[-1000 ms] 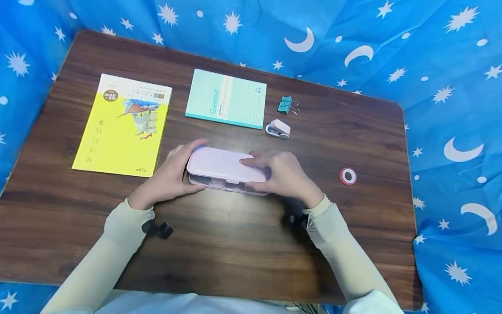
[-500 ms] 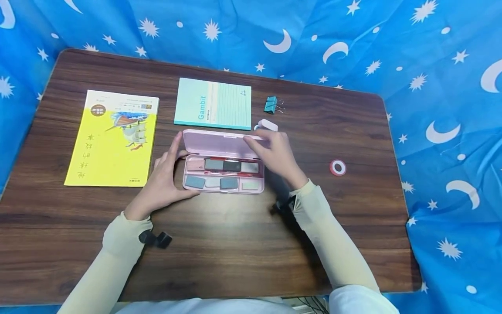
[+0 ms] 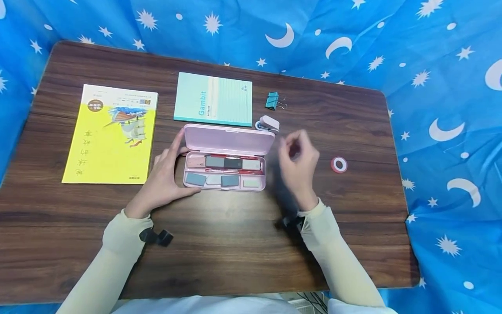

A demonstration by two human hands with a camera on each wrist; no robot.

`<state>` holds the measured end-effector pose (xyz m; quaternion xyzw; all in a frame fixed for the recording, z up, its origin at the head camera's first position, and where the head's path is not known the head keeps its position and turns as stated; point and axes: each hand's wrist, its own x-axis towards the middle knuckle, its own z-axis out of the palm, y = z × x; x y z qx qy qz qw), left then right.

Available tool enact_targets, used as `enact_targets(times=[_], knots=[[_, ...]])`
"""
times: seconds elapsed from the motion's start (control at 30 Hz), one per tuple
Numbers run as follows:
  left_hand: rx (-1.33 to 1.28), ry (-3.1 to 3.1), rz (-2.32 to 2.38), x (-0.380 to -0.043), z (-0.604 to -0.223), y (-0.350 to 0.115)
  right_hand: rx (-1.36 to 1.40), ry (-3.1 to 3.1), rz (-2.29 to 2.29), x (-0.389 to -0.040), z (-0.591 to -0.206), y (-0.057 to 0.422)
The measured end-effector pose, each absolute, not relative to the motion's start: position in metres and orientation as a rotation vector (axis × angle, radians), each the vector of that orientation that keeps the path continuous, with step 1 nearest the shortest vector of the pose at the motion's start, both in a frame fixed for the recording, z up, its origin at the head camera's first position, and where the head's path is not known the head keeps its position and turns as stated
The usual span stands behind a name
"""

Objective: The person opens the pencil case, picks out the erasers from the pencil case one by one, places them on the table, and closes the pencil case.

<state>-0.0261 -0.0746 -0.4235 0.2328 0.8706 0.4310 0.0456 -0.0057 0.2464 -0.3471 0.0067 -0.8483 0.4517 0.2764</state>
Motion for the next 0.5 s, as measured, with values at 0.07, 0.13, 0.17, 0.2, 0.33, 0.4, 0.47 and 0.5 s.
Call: enact_targets(times=[0.07, 0.13, 0.17, 0.2, 0.33, 0.4, 0.47, 0.5], knots=[[0.715, 2.664, 1.309, -0.026, -0.421, -0.075, 0.054, -2.394, 1.261, 0.003, -0.357, 0.246], [0.717, 2.667, 1.306, -0.027, -0.42, -0.075, 0.118, -2.552, 1.263, 0.009, -0.366, 0.246], [0.719, 2.668, 1.305, -0.027, -0.419, -0.075, 0.154, -2.624, 1.254, 0.01, -0.369, 0.246], [0.723, 2.666, 1.305, -0.027, -0.419, -0.075, 0.19, -2.683, 1.236, 0.011, -0.372, 0.246], [0.742, 2.659, 1.318, -0.028, -0.421, -0.075, 0.257, -2.828, 1.146, 0.012, -0.381, 0.244], [0.74, 2.654, 1.324, -0.027, -0.421, -0.074, 0.261, -2.867, 1.077, 0.012, -0.383, 0.242], [0.732, 2.655, 1.331, -0.025, -0.422, -0.074, 0.267, -2.903, 0.995, 0.011, -0.385, 0.239], [0.726, 2.654, 1.333, -0.024, -0.423, -0.074, 0.274, -2.917, 0.952, 0.011, -0.385, 0.238]])
